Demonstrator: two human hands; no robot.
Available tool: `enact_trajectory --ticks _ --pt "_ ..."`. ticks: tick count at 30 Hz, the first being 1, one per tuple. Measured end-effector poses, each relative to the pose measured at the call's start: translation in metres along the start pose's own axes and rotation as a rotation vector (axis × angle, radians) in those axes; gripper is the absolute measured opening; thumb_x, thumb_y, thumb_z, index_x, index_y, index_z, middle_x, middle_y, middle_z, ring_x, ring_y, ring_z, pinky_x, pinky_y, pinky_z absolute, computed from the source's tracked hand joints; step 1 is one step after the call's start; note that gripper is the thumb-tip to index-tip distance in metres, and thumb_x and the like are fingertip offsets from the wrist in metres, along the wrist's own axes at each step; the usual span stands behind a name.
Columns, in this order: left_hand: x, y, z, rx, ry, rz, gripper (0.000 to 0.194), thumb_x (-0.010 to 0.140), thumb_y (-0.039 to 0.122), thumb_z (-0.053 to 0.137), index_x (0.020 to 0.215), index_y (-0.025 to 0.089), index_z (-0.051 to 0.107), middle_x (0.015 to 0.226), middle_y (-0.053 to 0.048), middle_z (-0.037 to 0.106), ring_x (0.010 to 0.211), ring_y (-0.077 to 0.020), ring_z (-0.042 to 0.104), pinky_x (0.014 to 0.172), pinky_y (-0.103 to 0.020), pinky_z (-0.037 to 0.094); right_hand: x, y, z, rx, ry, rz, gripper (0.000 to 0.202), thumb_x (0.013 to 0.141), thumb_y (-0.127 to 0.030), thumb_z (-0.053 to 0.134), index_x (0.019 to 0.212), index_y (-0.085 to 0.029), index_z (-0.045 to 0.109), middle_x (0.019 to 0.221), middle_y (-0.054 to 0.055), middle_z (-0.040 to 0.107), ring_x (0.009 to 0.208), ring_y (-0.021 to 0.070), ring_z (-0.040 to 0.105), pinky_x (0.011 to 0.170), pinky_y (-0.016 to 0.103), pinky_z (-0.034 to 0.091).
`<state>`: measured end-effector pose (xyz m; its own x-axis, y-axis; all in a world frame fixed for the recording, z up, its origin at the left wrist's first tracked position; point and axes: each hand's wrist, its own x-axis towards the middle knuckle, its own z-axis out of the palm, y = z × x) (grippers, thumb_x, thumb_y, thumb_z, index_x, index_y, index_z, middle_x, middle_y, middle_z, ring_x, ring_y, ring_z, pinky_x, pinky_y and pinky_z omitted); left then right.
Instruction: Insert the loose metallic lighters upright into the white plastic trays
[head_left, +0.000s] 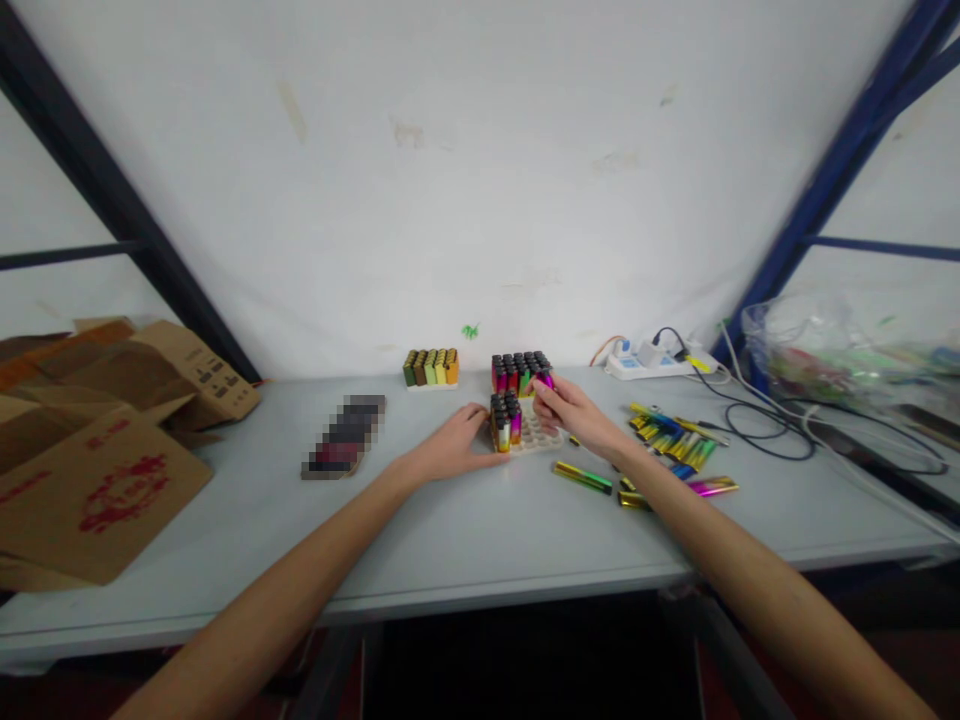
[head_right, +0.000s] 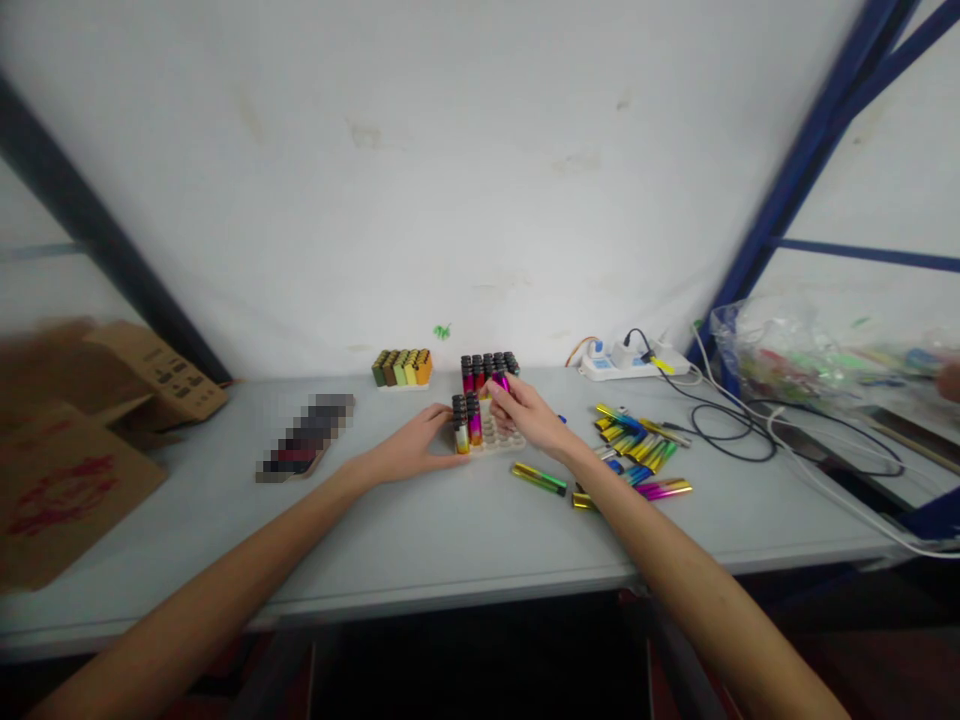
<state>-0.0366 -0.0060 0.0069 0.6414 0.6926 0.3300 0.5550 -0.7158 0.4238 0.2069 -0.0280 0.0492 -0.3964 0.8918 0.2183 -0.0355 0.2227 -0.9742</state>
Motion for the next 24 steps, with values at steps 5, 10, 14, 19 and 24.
enact_trajectory --ticks 5,10,14,19,24 --pt "0.000 0.001 0.000 0.018 -0.001 -0.019 0.059 0.083 0.062 0.073 0.122 0.018 0.061 0.120 -0.014 0.061 0.113 -0.0320 0.060 0.105 -0.050 0.049 0.001 0.012 0.011 0.118 0.081 0.150 0.060 0.090 -0.078 0.044 0.066 -0.024 0.036 0.056 -0.009 0.019 0.048 0.0088 0.012 0.044 0.025 0.012" --pt "0.000 0.002 0.000 0.002 0.005 -0.024 0.062 0.082 0.064 0.072 0.122 0.018 0.062 0.122 -0.014 0.061 0.114 -0.0324 0.060 0.106 -0.049 0.049 0.000 0.017 0.018 0.047 0.210 0.169 0.048 0.095 -0.055 0.038 0.057 -0.026 0.031 0.048 -0.006 0.024 0.042 0.0102 0.017 0.041 0.027 0.014" --pt "0.000 0.001 0.000 0.000 0.008 -0.022 0.062 0.083 0.064 0.072 0.123 0.018 0.061 0.122 -0.013 0.061 0.114 -0.0318 0.060 0.106 -0.049 0.049 -0.002 0.015 0.021 0.015 0.219 0.163 0.042 0.093 -0.047 0.036 0.057 -0.026 0.030 0.046 -0.006 0.026 0.041 0.0106 0.018 0.039 0.027 0.015" --pt "0.000 0.000 0.001 0.020 0.000 -0.021 0.062 0.083 0.064 0.072 0.123 0.019 0.060 0.122 -0.013 0.060 0.114 -0.0319 0.060 0.106 -0.048 0.049 -0.002 0.014 0.019 0.049 0.198 0.181 0.051 0.094 -0.063 0.040 0.061 -0.025 0.035 0.049 -0.007 0.025 0.043 0.0101 0.018 0.040 0.025 0.015" --pt "0.000 0.001 -0.001 0.031 -0.009 -0.025 0.059 0.084 0.062 0.072 0.122 0.019 0.060 0.121 -0.013 0.060 0.113 -0.0320 0.060 0.105 -0.048 0.050 0.000 0.012 0.017 0.008 0.195 0.100 0.062 0.090 -0.081 0.039 0.078 -0.022 0.054 0.056 -0.007 0.027 0.047 0.0112 0.022 0.044 0.025 0.020"
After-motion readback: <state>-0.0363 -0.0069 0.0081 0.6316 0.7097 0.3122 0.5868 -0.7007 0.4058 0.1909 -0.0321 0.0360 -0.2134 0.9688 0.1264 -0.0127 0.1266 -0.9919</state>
